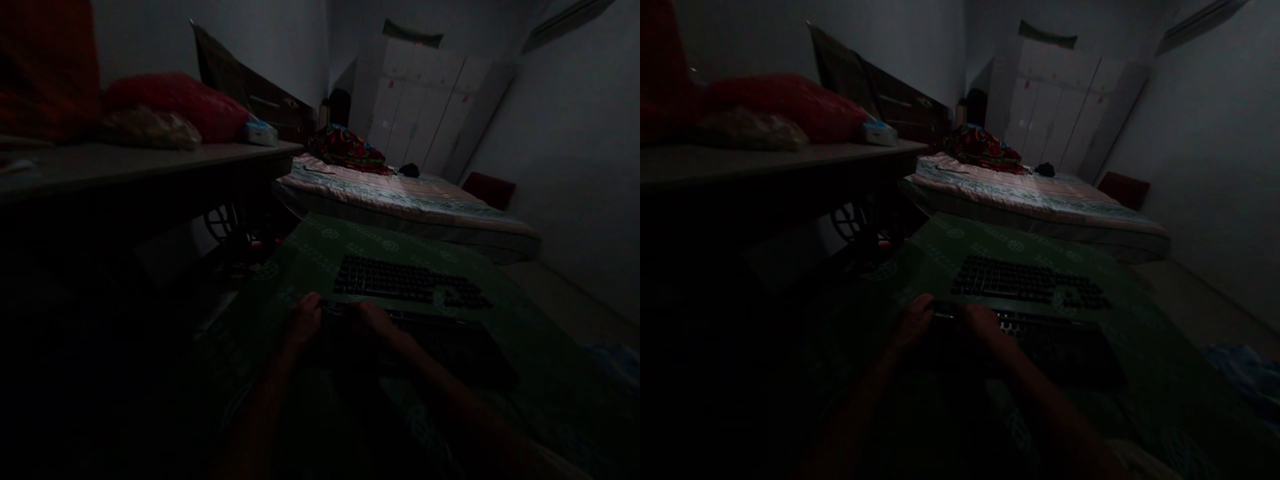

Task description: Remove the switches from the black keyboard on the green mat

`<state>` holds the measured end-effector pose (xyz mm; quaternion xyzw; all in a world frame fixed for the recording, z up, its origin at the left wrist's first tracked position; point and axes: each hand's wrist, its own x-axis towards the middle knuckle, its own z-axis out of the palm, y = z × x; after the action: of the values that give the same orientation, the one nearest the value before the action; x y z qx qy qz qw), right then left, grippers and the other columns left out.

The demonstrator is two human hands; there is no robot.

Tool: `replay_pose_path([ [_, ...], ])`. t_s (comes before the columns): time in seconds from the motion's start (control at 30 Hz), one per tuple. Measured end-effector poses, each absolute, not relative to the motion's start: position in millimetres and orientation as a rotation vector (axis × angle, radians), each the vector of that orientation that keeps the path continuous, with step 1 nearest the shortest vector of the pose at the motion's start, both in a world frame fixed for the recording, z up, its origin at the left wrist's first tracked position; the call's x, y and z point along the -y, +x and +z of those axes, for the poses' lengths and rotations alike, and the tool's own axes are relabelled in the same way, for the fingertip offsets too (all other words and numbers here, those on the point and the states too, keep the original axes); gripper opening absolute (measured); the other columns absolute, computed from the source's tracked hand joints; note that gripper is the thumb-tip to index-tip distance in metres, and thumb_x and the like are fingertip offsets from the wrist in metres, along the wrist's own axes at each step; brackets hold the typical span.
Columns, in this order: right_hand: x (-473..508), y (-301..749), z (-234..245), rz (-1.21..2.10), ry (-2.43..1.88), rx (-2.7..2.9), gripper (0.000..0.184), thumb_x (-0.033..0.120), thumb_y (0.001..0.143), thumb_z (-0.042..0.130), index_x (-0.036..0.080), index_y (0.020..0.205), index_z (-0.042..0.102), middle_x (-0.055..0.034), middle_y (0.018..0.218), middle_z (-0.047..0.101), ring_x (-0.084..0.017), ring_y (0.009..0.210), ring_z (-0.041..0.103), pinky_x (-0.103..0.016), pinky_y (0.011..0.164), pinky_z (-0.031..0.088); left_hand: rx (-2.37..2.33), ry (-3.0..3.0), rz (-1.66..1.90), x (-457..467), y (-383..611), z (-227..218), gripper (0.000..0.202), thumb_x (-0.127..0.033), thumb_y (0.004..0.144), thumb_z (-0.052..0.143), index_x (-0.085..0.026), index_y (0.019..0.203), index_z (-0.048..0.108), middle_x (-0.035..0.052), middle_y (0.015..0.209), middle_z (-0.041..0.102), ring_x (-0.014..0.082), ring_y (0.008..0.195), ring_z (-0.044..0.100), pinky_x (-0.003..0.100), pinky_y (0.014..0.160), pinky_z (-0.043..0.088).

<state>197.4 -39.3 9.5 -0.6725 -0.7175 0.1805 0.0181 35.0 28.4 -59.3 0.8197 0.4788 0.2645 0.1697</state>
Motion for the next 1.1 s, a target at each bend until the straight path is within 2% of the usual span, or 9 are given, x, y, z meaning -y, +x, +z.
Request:
replay_pose_path([
  [0.1, 29, 188, 11, 0.57, -2.038, 2.197, 0.032, 0.019, 0.076, 0.047, 0.019, 0.103, 0.064, -0.0082, 0.1, 0.068, -0.021, 0.091, 0.062, -0.022, 0.064, 0.039, -1.406, 2.367, 0.704, -27, 28, -57, 0.029, -0.022, 0.08, 0.041, -0.018, 0.098, 0.063, 0.0112, 0.121, 0.057, 0.0257, 0.116, 0.049, 0.049, 0.1, 0.033],
  [0.17, 20, 180, 10, 0.583, -1.993, 2.173, 0.031, 0.02, 0.077, 0.048, 0.02, 0.104, 0.064, -0.007, 0.102, 0.068, -0.02, 0.093, 0.061, -0.021, 0.064, 0.039, -1.416, 2.39, 0.672, -27, 24, -56, 0.027, -0.021, 0.081, 0.041, -0.021, 0.091, 0.065, 0.0089, 0.119, 0.059, 0.0245, 0.115, 0.05, 0.049, 0.099, 0.033],
  [0.27, 7, 169, 5, 0.612, -1.942, 2.129, 0.031, 0.021, 0.076, 0.049, 0.019, 0.102, 0.065, -0.0067, 0.102, 0.068, -0.019, 0.092, 0.061, -0.02, 0.064, 0.038, -1.432, 2.409, 0.646, -28, 20, -60, 0.029, -0.017, 0.078, 0.041, -0.021, 0.094, 0.065, 0.009, 0.12, 0.059, 0.0234, 0.115, 0.05, 0.047, 0.099, 0.034],
  [0.37, 3, 164, -4, 0.649, -1.919, 2.086, 0.027, 0.019, 0.075, 0.05, 0.016, 0.095, 0.067, -0.0078, 0.093, 0.069, -0.019, 0.084, 0.062, -0.02, 0.059, 0.037, -1.444, 2.417, 0.642, -30, 18, -65, 0.03, -0.016, 0.077, 0.042, -0.022, 0.098, 0.064, 0.0084, 0.122, 0.058, 0.0227, 0.116, 0.048, 0.046, 0.1, 0.033],
  [0.5, 13, 166, -14, 0.717, -1.859, 2.053, 0.024, 0.017, 0.072, 0.05, 0.014, 0.086, 0.069, -0.0045, 0.081, 0.068, -0.015, 0.074, 0.06, -0.018, 0.054, 0.035, -1.45, 2.416, 0.65, -28, 19, -66, 0.031, -0.015, 0.077, 0.042, -0.024, 0.097, 0.065, 0.0062, 0.121, 0.058, 0.0214, 0.117, 0.048, 0.046, 0.101, 0.031],
  [0.63, 22, 172, -14, 0.801, -1.825, 2.03, 0.02, 0.015, 0.07, 0.052, 0.01, 0.079, 0.069, -0.0025, 0.072, 0.065, -0.012, 0.064, 0.056, -0.016, 0.05, 0.033, -1.443, 2.416, 0.651, -23, 20, -59, 0.027, -0.021, 0.08, 0.042, -0.023, 0.093, 0.066, 0.0065, 0.121, 0.058, 0.0229, 0.117, 0.047, 0.048, 0.1, 0.031],
  [0.8, 18, 171, -11, 0.765, -1.835, 1.95, 0.028, 0.018, 0.075, 0.046, 0.011, 0.092, 0.067, -0.0039, 0.082, 0.066, -0.011, 0.067, 0.056, -0.016, 0.051, 0.035, -1.446, 2.405, 0.671, -26, 20, -60, 0.028, -0.021, 0.082, 0.041, -0.024, 0.092, 0.066, 0.0064, 0.12, 0.059, 0.0225, 0.116, 0.047, 0.048, 0.1, 0.031],
  [1.0, 18, 168, -8, 0.719, -1.9, 2.014, 0.024, 0.02, 0.07, 0.053, 0.016, 0.086, 0.07, -0.0023, 0.077, 0.068, -0.015, 0.07, 0.06, -0.018, 0.051, 0.035, -1.405, 2.415, 0.707, -34, 17, -69, 0.028, -0.019, 0.079, 0.043, -0.024, 0.094, 0.066, 0.0059, 0.121, 0.058, 0.0253, 0.117, 0.047, 0.049, 0.1, 0.031],
  [1.1, 18, 168, -2, 0.632, -1.941, 2.028, 0.032, 0.022, 0.074, 0.05, 0.018, 0.1, 0.068, -0.005, 0.092, 0.069, -0.018, 0.082, 0.062, -0.021, 0.06, 0.04, -1.41, 2.407, 0.73, -35, 19, -67, 0.028, -0.02, 0.078, 0.043, -0.025, 0.091, 0.067, 0.0054, 0.119, 0.059, 0.0265, 0.116, 0.049, 0.049, 0.099, 0.033],
])
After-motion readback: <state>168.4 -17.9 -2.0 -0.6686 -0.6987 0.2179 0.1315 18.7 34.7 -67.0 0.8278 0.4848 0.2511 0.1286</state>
